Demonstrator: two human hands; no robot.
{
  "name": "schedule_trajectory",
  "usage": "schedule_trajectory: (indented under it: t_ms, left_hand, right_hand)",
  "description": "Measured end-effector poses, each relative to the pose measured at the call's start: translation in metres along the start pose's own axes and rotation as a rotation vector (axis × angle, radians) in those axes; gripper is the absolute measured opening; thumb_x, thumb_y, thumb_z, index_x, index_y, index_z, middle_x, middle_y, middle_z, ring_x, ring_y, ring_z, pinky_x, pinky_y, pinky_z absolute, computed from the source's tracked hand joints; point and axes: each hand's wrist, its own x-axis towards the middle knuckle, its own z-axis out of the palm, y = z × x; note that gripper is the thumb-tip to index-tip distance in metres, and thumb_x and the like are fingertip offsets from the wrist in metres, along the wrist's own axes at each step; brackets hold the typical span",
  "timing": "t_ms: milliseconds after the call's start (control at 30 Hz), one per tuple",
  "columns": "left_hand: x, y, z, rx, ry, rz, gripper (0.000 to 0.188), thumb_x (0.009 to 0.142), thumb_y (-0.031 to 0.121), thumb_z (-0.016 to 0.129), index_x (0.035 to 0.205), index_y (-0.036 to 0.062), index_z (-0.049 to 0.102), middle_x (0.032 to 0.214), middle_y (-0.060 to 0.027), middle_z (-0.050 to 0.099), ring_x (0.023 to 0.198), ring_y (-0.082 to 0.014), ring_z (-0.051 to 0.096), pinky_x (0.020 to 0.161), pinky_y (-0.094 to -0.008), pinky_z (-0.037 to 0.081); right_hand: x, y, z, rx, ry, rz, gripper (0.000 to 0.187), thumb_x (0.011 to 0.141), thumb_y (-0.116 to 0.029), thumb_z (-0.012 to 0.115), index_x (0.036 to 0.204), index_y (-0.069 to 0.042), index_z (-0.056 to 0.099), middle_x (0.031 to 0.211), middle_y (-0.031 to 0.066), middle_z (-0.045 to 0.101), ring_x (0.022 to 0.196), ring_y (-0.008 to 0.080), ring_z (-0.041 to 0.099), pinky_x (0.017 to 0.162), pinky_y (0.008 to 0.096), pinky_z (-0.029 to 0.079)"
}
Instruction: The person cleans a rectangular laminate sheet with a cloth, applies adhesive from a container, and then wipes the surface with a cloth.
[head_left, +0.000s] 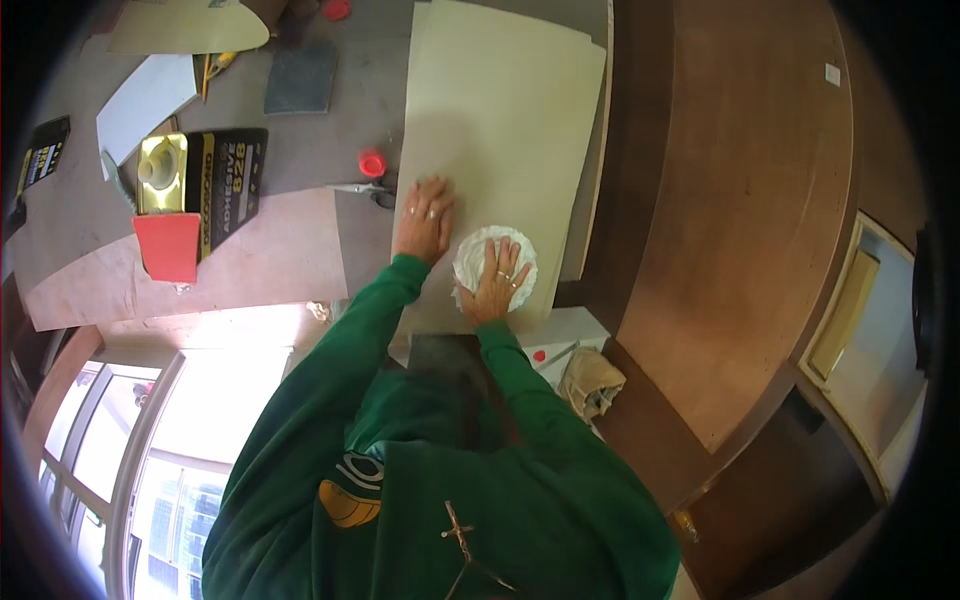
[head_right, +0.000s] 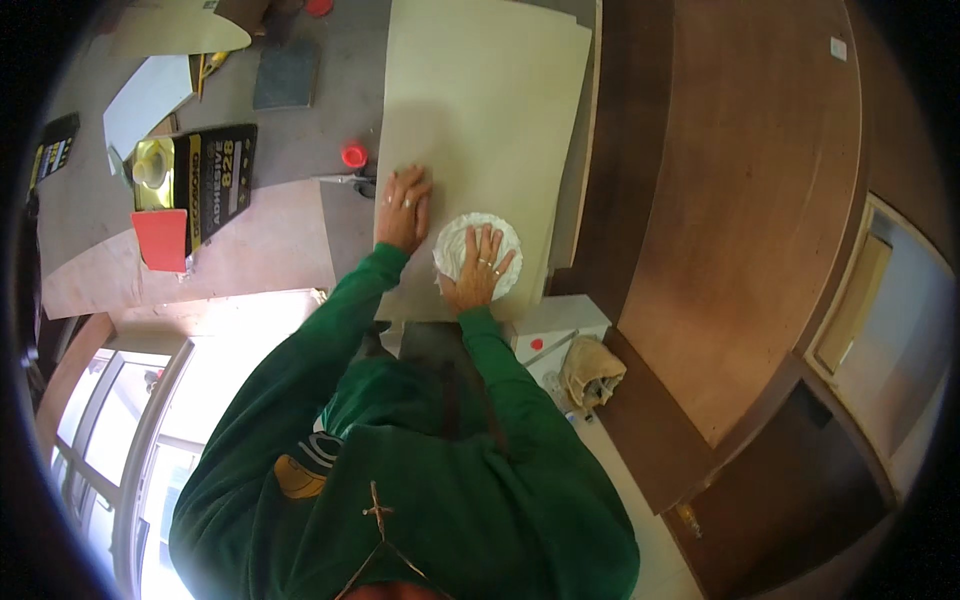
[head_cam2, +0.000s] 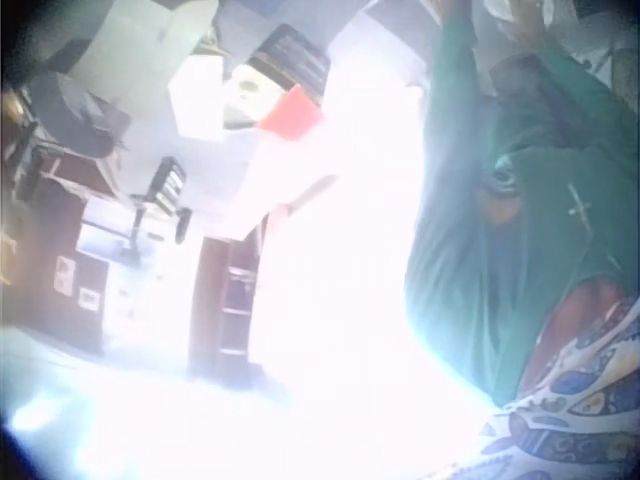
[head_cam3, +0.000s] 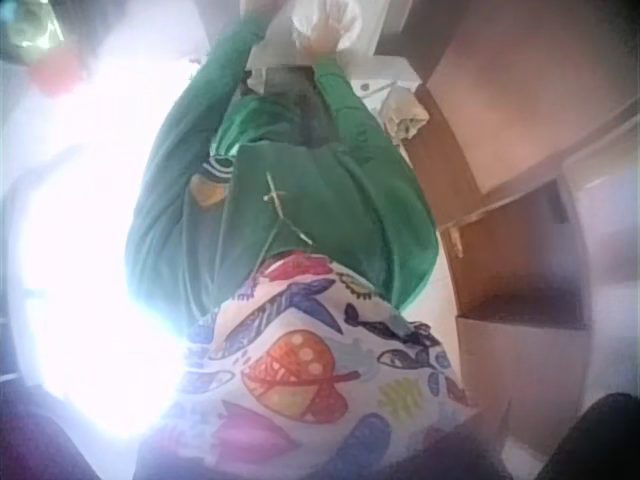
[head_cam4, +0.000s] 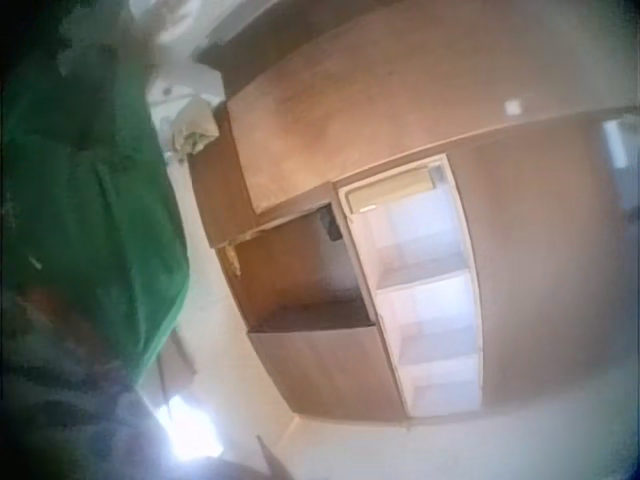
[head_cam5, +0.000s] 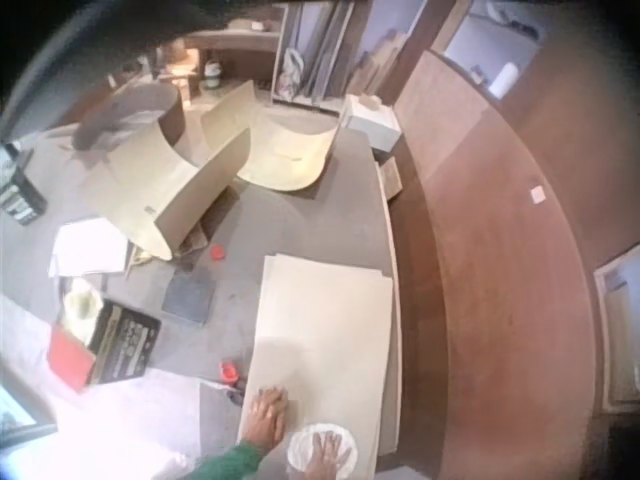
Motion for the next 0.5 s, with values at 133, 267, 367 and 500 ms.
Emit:
schedule_trajectory:
  t_ms: [133, 267, 367, 500]
  left_hand:
    - [0.000, 0.002, -0.007, -0.009, -0.016, -0.034, 0.035, 0.090, 0.005, 0.057, 0.124, 0.0051, 0.051, 0.135, -0.0145, 0.051, 0.134, -0.0347, 0.045, 0.118, -0.0530, 0.030]
    - [0.000, 0.002, -0.008, -0.021, -0.034, -0.057, 0.043, 0.087, 0.006, 0.059, 0.128, 0.0059, 0.049, 0.137, -0.0137, 0.050, 0.136, -0.0328, 0.043, 0.119, -0.0527, 0.027]
    - [0.002, 0.006, -0.010, 0.012, -0.087, -0.047, 0.047, 0.086, 0.008, 0.061, 0.131, 0.0062, 0.047, 0.138, -0.0124, 0.050, 0.137, -0.0306, 0.042, 0.120, -0.0523, 0.025]
    - [0.010, 0.009, -0.007, 0.010, -0.096, -0.027, 0.047, 0.086, 0.010, 0.062, 0.131, 0.0069, 0.047, 0.138, -0.0109, 0.051, 0.137, -0.0289, 0.042, 0.120, -0.0515, 0.025]
  right_hand:
    - [0.086, -0.030, 0.007, -0.182, -0.054, -0.092, 0.099, 0.074, -0.037, 0.072, 0.157, -0.011, 0.025, 0.164, 0.0168, 0.017, 0.153, 0.0365, 0.008, 0.119, 0.0619, -0.004]
    - [0.194, -0.042, -0.012, -0.161, 0.002, -0.161, 0.098, 0.075, -0.038, 0.070, 0.158, -0.016, 0.024, 0.165, 0.0134, 0.017, 0.153, 0.0338, 0.008, 0.119, 0.0617, -0.004]
    - [0.293, -0.053, -0.026, -0.273, 0.170, -0.173, 0.090, 0.081, -0.041, 0.066, 0.157, -0.015, 0.026, 0.165, 0.0117, 0.019, 0.153, 0.0316, 0.011, 0.119, 0.0614, -0.002]
    - [0.399, -0.062, -0.043, -0.232, 0.285, -0.223, 0.084, 0.086, -0.040, 0.063, 0.157, -0.016, 0.026, 0.164, 0.0115, 0.021, 0.153, 0.0299, 0.012, 0.120, 0.0610, 0.001]
